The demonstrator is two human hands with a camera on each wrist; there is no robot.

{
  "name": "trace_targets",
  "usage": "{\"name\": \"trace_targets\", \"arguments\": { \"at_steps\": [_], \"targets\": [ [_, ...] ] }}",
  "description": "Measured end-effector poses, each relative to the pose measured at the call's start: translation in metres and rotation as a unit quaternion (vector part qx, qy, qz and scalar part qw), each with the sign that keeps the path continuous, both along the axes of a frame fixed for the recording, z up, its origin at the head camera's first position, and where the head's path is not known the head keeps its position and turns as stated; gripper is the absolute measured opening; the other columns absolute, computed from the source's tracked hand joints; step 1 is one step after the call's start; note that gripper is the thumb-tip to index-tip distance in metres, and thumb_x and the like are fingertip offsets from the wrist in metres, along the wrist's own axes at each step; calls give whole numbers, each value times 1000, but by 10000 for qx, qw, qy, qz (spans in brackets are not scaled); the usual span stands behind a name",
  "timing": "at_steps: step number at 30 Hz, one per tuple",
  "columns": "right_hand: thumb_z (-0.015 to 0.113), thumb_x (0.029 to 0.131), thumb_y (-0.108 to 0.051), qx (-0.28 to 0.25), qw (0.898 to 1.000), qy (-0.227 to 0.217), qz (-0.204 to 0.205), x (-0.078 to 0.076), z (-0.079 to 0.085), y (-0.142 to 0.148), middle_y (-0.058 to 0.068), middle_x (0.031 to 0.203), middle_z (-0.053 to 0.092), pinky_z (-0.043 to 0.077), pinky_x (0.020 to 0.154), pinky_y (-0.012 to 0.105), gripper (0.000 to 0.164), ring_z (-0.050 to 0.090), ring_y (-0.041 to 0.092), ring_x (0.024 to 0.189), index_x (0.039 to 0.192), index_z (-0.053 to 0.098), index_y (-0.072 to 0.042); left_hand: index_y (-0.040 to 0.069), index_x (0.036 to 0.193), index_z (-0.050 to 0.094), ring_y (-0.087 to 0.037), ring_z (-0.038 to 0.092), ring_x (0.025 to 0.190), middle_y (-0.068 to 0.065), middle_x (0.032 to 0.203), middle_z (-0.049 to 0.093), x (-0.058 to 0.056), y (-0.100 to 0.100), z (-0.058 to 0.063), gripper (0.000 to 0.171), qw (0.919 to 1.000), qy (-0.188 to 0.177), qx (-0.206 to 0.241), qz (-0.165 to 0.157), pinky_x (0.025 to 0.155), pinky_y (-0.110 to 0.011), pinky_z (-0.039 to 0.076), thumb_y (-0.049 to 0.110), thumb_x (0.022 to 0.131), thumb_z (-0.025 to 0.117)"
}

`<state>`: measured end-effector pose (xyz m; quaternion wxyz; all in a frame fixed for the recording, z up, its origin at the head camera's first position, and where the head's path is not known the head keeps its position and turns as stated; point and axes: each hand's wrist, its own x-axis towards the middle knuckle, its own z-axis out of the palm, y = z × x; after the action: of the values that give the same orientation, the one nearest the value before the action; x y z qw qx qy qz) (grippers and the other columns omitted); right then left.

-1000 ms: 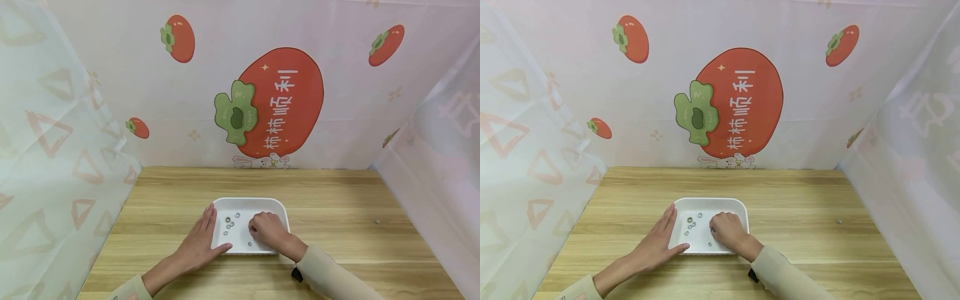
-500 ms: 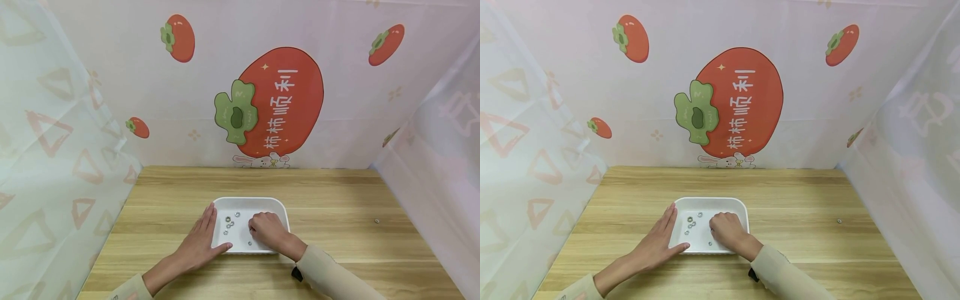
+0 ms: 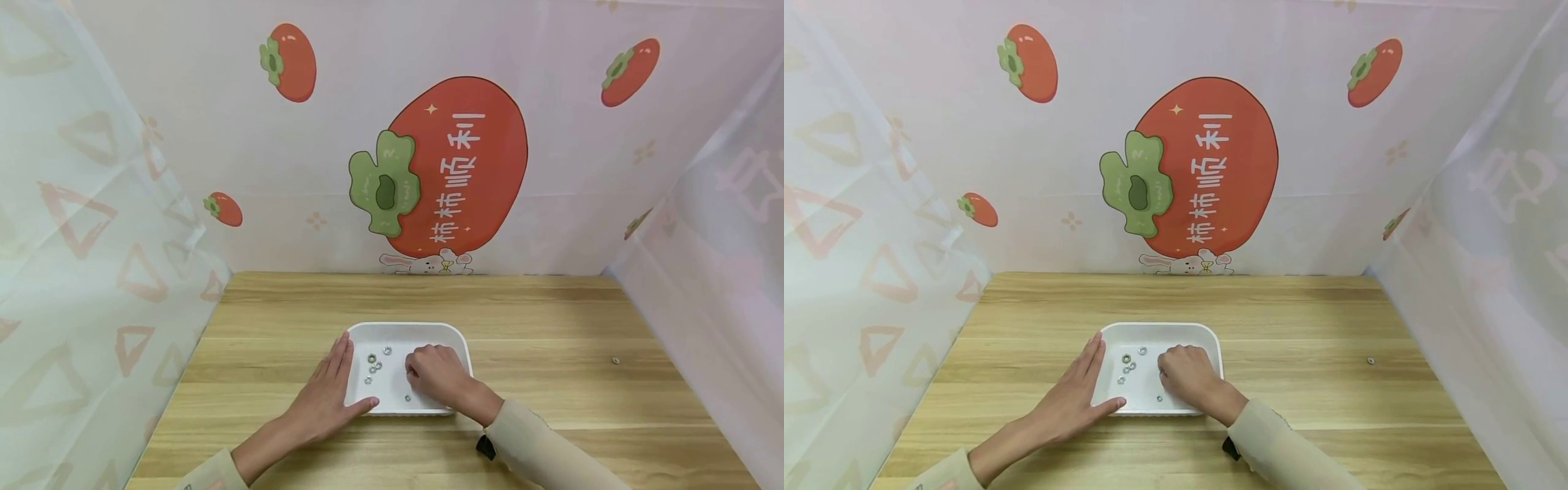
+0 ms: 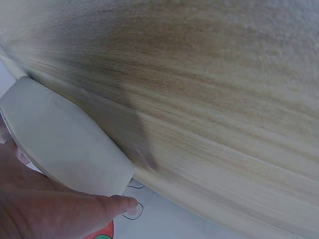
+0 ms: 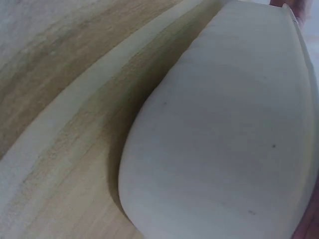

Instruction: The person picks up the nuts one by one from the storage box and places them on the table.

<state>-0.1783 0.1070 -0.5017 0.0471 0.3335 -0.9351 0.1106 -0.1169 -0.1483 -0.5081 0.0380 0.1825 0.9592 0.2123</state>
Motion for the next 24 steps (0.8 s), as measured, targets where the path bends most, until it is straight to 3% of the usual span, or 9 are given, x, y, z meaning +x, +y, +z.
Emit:
{"name": "trace_targets", "arguments": {
  "at_steps": [7,16,24],
  "targets": [
    [78,88,-9,-224,9996,-174,-85,0,7,1,-8,66,66,38,50,24,18,46,5,55,73,74,-18,-6,167,7,-36,6,164,-19,177,-1,0,0,0,115,10000,-19,27,20,131,-54,20,72,98,57],
    [82,85,-7,-882,9935,-709,-160,2,10,5,-7,73,73,47,57,20,9,54,0,62,80,80,-15,-6,167,7,-37,7,163,-19,177,-1,0,0,1,115,10000,11,39,35,131,-54,20,71,98,59],
    [83,83,-5,-1370,9874,-751,-230,2,11,8,-6,75,75,51,60,18,8,59,-3,66,83,82,-13,-6,167,6,-38,7,163,-19,177,-2,0,0,1,116,9999,-18,115,31,130,-55,20,70,98,60]
  ]
}}
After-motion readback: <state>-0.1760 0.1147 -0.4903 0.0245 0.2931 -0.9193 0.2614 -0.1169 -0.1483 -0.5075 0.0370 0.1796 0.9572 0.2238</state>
